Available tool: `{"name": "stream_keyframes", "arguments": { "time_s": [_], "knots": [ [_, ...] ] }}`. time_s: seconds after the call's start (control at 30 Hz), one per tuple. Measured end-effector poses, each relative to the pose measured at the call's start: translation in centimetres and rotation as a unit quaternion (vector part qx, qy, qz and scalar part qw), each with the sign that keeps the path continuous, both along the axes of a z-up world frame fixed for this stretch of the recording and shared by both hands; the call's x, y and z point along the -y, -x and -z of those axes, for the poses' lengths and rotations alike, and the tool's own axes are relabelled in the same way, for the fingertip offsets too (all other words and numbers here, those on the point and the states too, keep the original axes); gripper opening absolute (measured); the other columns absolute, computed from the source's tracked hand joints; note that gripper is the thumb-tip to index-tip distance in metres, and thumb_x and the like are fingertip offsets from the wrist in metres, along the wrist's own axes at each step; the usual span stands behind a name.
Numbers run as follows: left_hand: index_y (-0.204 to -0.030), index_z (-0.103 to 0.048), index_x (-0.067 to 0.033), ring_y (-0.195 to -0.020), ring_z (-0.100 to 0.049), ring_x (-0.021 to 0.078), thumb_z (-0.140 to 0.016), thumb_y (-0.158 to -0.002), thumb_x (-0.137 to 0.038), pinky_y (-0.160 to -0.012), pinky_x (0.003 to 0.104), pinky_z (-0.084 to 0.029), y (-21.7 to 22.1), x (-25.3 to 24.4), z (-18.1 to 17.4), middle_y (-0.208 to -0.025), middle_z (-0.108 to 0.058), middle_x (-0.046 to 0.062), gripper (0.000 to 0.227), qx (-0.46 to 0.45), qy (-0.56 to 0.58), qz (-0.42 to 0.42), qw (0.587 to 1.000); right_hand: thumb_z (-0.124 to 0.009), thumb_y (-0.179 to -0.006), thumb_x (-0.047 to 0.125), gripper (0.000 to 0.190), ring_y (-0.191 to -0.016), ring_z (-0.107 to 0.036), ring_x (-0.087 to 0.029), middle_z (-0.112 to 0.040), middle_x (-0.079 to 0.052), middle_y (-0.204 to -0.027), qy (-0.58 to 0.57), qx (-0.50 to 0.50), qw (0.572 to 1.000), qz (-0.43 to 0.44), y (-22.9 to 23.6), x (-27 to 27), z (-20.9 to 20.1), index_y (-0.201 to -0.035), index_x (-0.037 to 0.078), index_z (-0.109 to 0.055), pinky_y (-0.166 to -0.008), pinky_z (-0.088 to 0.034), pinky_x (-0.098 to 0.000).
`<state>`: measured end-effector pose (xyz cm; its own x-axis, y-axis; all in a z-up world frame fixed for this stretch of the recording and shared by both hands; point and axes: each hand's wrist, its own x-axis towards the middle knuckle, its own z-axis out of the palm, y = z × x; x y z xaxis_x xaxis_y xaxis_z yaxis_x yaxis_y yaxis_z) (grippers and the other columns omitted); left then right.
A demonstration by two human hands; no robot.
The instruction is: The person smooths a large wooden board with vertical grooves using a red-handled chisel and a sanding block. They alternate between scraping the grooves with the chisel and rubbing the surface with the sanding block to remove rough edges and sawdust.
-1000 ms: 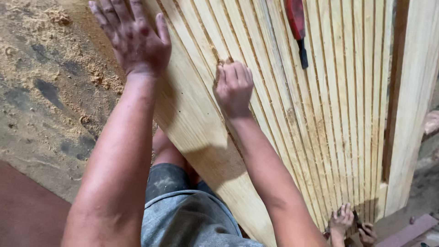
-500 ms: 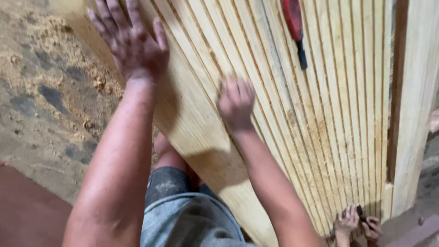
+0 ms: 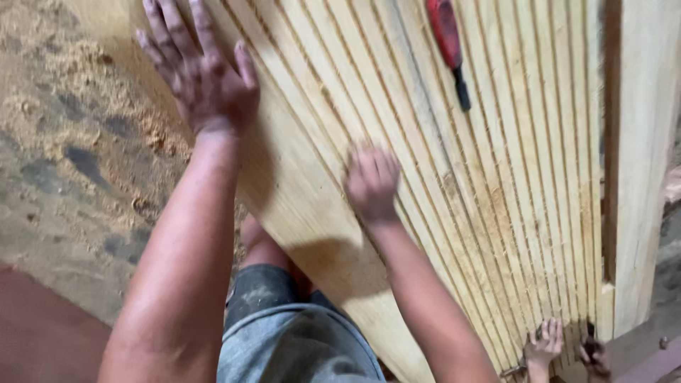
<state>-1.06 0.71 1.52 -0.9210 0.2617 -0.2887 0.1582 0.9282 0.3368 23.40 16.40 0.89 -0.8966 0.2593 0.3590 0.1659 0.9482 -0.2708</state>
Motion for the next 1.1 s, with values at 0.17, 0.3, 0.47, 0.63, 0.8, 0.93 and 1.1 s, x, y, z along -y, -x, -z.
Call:
{"name": "stream_keyframes", "arguments": {
  "time_s": [0.17,0.3,0.47,0.63,0.8,0.93,1.1],
  "knots": [
    [-0.172,-0.016,-0.0101,-0.163,-0.005,0.0384,-0.042,-0.115,-0.046,-0.132,0.058,-0.001,0.0,0.2,-0.4,-0.174,-0.005,0.023,0.072,0.02,0.029,-0.001,0.999,-0.069,-0.101,0.003,0.013,-0.083,-0.062,-0.024,-0.067,-0.014,-0.092,-0.001,0.058,0.998,0.032,-4.7,0.2,-0.7,-0.089,0.005,-0.065,-0.078,-0.051,-0.0388],
    [-0.172,-0.016,-0.0105,-0.164,-0.004,0.0373,-0.04,-0.115,-0.047,-0.134,0.058,-0.001,0.0,-0.1,-0.4,-0.176,-0.005,0.021,0.071,0.031,0.031,-0.004,0.999,-0.066,-0.096,0.002,0.004,-0.092,-0.062,-0.034,-0.065,-0.016,-0.097,0.035,0.001,0.999,0.01,2.5,0.1,2.4,-0.094,0.005,-0.065,-0.085,-0.05,-0.0454],
    [-0.172,-0.018,-0.0109,-0.163,-0.004,0.039,-0.043,-0.116,-0.049,-0.134,0.058,-0.001,0.1,-0.1,-0.5,-0.176,-0.006,0.021,0.072,0.009,0.014,-0.001,1.0,-0.065,-0.097,0.006,0.003,-0.093,-0.062,-0.036,-0.065,-0.016,-0.099,-0.003,0.007,1.0,0.007,1.9,0.7,-1.3,-0.097,0.003,-0.065,-0.085,-0.049,-0.0455],
    [-0.171,-0.019,-0.0101,-0.161,-0.005,0.0399,-0.048,-0.114,-0.047,-0.131,0.06,-0.002,-0.3,0.7,0.8,-0.174,-0.007,0.023,0.074,-0.021,-0.003,0.002,1.0,-0.066,-0.099,0.005,0.012,-0.078,-0.061,-0.031,-0.062,-0.014,-0.083,0.032,0.064,0.996,0.046,-3.5,1.1,-3.2,-0.087,0.003,-0.064,-0.075,-0.049,-0.0445],
    [-0.169,-0.019,-0.0119,-0.162,-0.006,0.039,-0.048,-0.111,-0.045,-0.131,0.059,-0.003,-0.1,0.0,1.2,-0.174,-0.007,0.021,0.073,-0.033,0.005,0.004,0.999,-0.065,-0.1,0.006,0.009,-0.082,-0.06,-0.031,-0.062,-0.014,-0.087,0.03,0.004,0.999,0.029,4.6,0.3,2.5,-0.092,0.002,-0.065,-0.078,-0.049,-0.0448],
    [-0.168,-0.017,-0.0106,-0.161,-0.006,0.0387,-0.044,-0.112,-0.047,-0.13,0.059,-0.003,-0.1,0.3,0.9,-0.173,-0.006,0.022,0.072,-0.017,0.021,0.006,1.0,-0.063,-0.1,0.009,0.009,-0.09,-0.062,-0.032,-0.064,-0.014,-0.094,-0.008,0.0,1.0,0.016,2.7,0.6,1.5,-0.094,0.003,-0.066,-0.084,-0.05,-0.0458],
    [-0.17,-0.016,-0.0091,-0.162,-0.005,0.0391,-0.041,-0.115,-0.046,-0.132,0.059,-0.004,0.0,0.0,0.2,-0.175,-0.006,0.022,0.071,-0.006,0.035,0.011,0.999,-0.071,-0.097,0.006,0.011,-0.082,-0.061,-0.03,-0.064,-0.012,-0.085,0.005,0.085,0.995,0.05,-7.8,0.2,-4.6,-0.087,0.003,-0.066,-0.075,-0.05,-0.0461]
  ]
}}
